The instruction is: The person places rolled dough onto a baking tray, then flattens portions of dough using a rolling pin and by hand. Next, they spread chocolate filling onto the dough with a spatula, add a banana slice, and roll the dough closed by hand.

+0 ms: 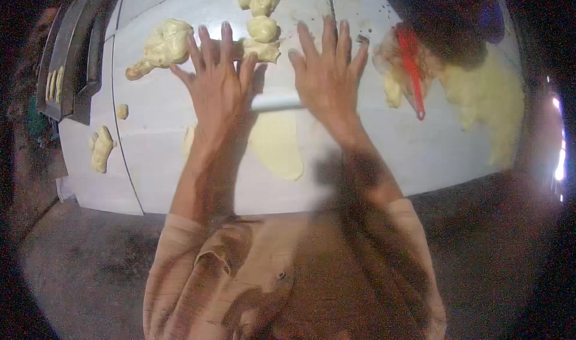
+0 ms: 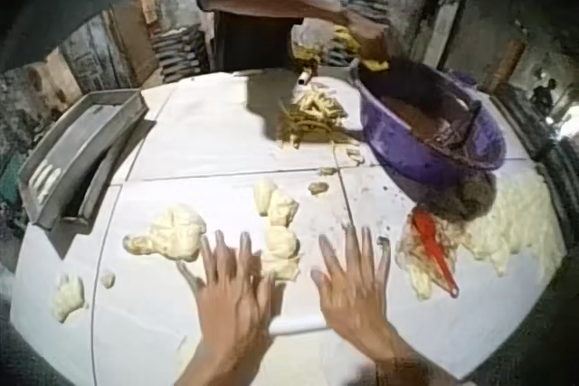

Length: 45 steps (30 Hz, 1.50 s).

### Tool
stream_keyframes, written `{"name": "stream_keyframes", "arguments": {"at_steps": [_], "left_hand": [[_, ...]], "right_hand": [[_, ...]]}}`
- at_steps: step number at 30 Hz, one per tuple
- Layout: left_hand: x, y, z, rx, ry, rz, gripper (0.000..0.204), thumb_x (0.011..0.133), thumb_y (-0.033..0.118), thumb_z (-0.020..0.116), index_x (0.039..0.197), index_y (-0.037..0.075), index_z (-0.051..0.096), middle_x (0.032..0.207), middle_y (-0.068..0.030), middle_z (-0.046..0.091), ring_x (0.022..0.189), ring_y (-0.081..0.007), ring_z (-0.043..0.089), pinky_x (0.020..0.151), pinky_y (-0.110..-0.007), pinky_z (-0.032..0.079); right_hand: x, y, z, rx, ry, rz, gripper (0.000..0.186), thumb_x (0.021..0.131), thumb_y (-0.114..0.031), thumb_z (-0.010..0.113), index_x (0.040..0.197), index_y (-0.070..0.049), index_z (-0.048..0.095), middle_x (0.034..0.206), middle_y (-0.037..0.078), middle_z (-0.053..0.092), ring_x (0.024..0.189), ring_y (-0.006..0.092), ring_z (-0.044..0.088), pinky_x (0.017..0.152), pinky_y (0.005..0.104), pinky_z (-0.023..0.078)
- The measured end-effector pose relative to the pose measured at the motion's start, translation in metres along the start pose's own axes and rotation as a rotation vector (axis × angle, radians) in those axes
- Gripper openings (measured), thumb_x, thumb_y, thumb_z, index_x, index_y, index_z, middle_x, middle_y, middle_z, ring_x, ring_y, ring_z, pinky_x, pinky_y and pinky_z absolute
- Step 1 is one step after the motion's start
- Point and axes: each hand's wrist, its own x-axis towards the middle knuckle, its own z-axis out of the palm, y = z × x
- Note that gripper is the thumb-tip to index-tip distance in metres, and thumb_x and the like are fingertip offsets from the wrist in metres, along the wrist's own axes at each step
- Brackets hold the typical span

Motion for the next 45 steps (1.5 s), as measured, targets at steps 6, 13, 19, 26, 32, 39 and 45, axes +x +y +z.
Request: {"name": "stream_keyframes", "arguments": {"at_steps": [6,13,19,26,32,39,45], "left_hand": [[0.043,-0.017,0.022,-0.121,0.226,0.160,0.062,0.104,0.050,0.052,0.154,0.015,0.046,0.161,-0.0216,0.038,0.152,-0.0437,0.027,0.112,-0.079,0.018],[-0.027,-0.028,-0.036,-0.333,0.201,0.119,0.059,0.102,0.035,0.060,0.153,0.008,0.046,0.156,-0.0185,0.044,0.148,-0.0416,0.036,0.115,-0.072,0.018],[-0.109,0.007,-0.042,-0.165,-0.174,0.151,0.069,0.099,0.037,0.059,0.157,0.007,0.036,0.165,-0.0163,0.034,0.154,-0.0351,0.028,0.118,-0.074,0.011],[-0.111,0.036,-0.029,-0.079,-0.225,0.105,0.085,0.099,0.062,0.046,0.158,0.000,0.034,0.165,-0.0180,0.033,0.155,-0.0323,0.025,0.117,-0.076,0.006],[-0.121,0.033,-0.026,0.022,-0.258,0.078,0.089,0.095,0.062,0.052,0.159,0.003,0.030,0.168,-0.0190,0.026,0.157,-0.0332,0.021,0.116,-0.077,0.009],[-0.198,0.060,-0.062,-0.118,-0.400,0.250,0.089,0.096,0.060,0.054,0.157,0.000,0.034,0.167,-0.0196,0.027,0.157,-0.0334,0.021,0.119,-0.073,0.012],[-0.214,0.069,-0.071,-0.133,-0.387,0.151,0.097,0.092,0.067,0.052,0.156,-0.003,0.034,0.165,-0.0226,0.030,0.154,-0.0365,0.028,0.116,-0.076,0.011]], "right_hand": [[0.013,0.016,-0.025,0.559,-0.121,-0.438,0.055,0.090,-0.036,0.074,0.139,-0.014,0.062,0.123,0.016,0.065,0.115,0.0342,0.062,0.099,0.0474,0.047],[-0.035,0.063,-0.036,0.378,-0.128,-0.323,0.043,0.089,-0.029,0.074,0.125,-0.005,0.067,0.108,0.013,0.070,0.095,0.0295,0.066,0.082,0.0443,0.051],[-0.048,0.029,-0.056,0.319,0.045,-0.356,0.060,0.083,-0.030,0.076,0.135,-0.004,0.062,0.137,0.015,0.060,0.127,0.0331,0.056,0.108,0.0523,0.039],[-0.065,0.005,-0.032,0.350,-0.284,-0.548,0.084,0.093,-0.063,0.055,0.155,-0.007,0.042,0.161,0.010,0.042,0.152,0.0266,0.034,0.124,0.0613,0.014],[-0.068,0.005,-0.037,0.411,-0.346,-0.468,0.075,0.098,-0.058,0.052,0.155,-0.010,0.044,0.164,0.011,0.038,0.155,0.0267,0.028,0.125,0.0622,0.008],[-0.137,0.027,-0.067,0.542,-0.391,-0.626,0.085,0.095,-0.067,0.050,0.153,-0.005,0.043,0.159,0.019,0.043,0.151,0.0338,0.034,0.123,0.0634,0.015],[-0.165,0.020,-0.066,0.458,-0.418,-0.576,0.087,0.094,-0.068,0.050,0.151,-0.003,0.046,0.159,0.018,0.043,0.151,0.0309,0.035,0.122,0.0676,0.012]]}}
